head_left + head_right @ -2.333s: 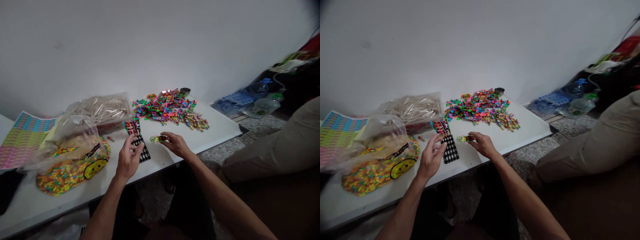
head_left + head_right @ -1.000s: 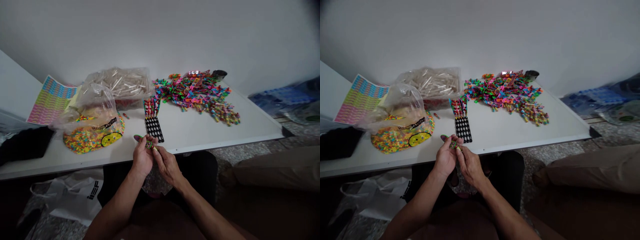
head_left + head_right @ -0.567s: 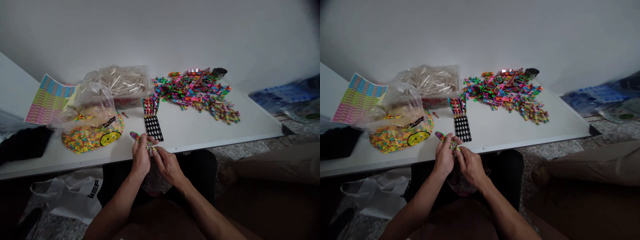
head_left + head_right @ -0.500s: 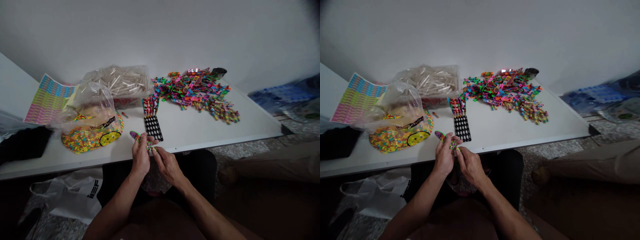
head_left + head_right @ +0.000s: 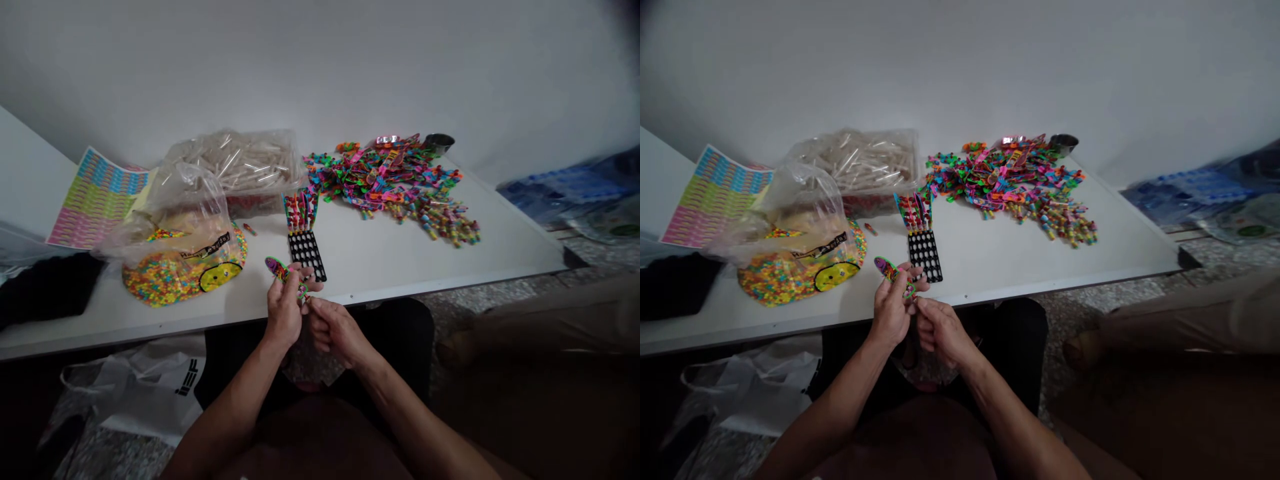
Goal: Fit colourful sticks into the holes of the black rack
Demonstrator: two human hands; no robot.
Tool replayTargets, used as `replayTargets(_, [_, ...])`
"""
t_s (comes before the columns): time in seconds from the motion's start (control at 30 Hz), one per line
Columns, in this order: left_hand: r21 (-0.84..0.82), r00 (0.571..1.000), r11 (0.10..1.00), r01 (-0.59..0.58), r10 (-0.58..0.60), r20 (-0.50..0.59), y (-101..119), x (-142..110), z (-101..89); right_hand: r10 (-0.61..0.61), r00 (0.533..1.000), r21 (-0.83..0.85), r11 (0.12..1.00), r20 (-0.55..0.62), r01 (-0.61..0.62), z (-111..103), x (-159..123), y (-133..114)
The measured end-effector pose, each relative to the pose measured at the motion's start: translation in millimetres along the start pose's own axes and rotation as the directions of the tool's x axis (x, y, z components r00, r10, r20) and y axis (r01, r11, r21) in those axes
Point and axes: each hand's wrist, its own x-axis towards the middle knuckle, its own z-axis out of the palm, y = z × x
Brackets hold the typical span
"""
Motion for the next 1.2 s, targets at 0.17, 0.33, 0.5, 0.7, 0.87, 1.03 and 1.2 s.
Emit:
replayTargets(0.17, [-0.006, 1.0, 1.0, -0.012, 0.012, 0.023, -3.1, 0.3, -3.0, 0.045, 0.997, 0.196, 0.979, 0.07, -0.058, 2.5, -2.3, 0.5])
replayTargets(0.33, [-0.011, 0.999, 0.999, -0.039, 0.039, 0.016, -6.7, 0.7, -5.1, 0.102, 0.984, 0.381, 0.912, 0.147, -0.151, -0.7, -1.8, 5.0])
replayTargets(0.5, [-0.003, 0.999, 1.0, -0.026, 0.026, 0.028, -8.3, -1.8, -7.5, 0.058, 0.99, 0.38, 0.919, 0.127, -0.102, 1.4, -1.6, 11.5])
replayTargets(0.7, [0.021, 0.999, 0.999, -0.04, 0.04, 0.019, -9.7, -3.4, -10.7, 0.055, 0.982, 0.443, 0.887, 0.18, -0.131, 4.9, -0.8, 15.0])
replayTargets(0.87, [0.021, 0.997, 0.997, -0.069, 0.069, 0.026, -11.7, -4.7, -14.2, 0.071, 0.966, 0.505, 0.841, 0.249, -0.192, 4.1, 1.3, 16.4])
replayTargets(1.03, [0.044, 0.996, 0.996, -0.074, 0.072, 0.06, -10.5, -5.4, -17.6, 0.091, 0.977, 0.394, 0.905, 0.191, -0.161, 5.7, 1.8, 17.9])
replayTargets(1.2, [0.017, 0.994, 0.994, -0.108, 0.108, 0.003, -4.0, 1.7, -15.6, -0.368, 0.926, -0.447, 0.844, -0.083, 0.296, 1.1, 1.7, 16.3])
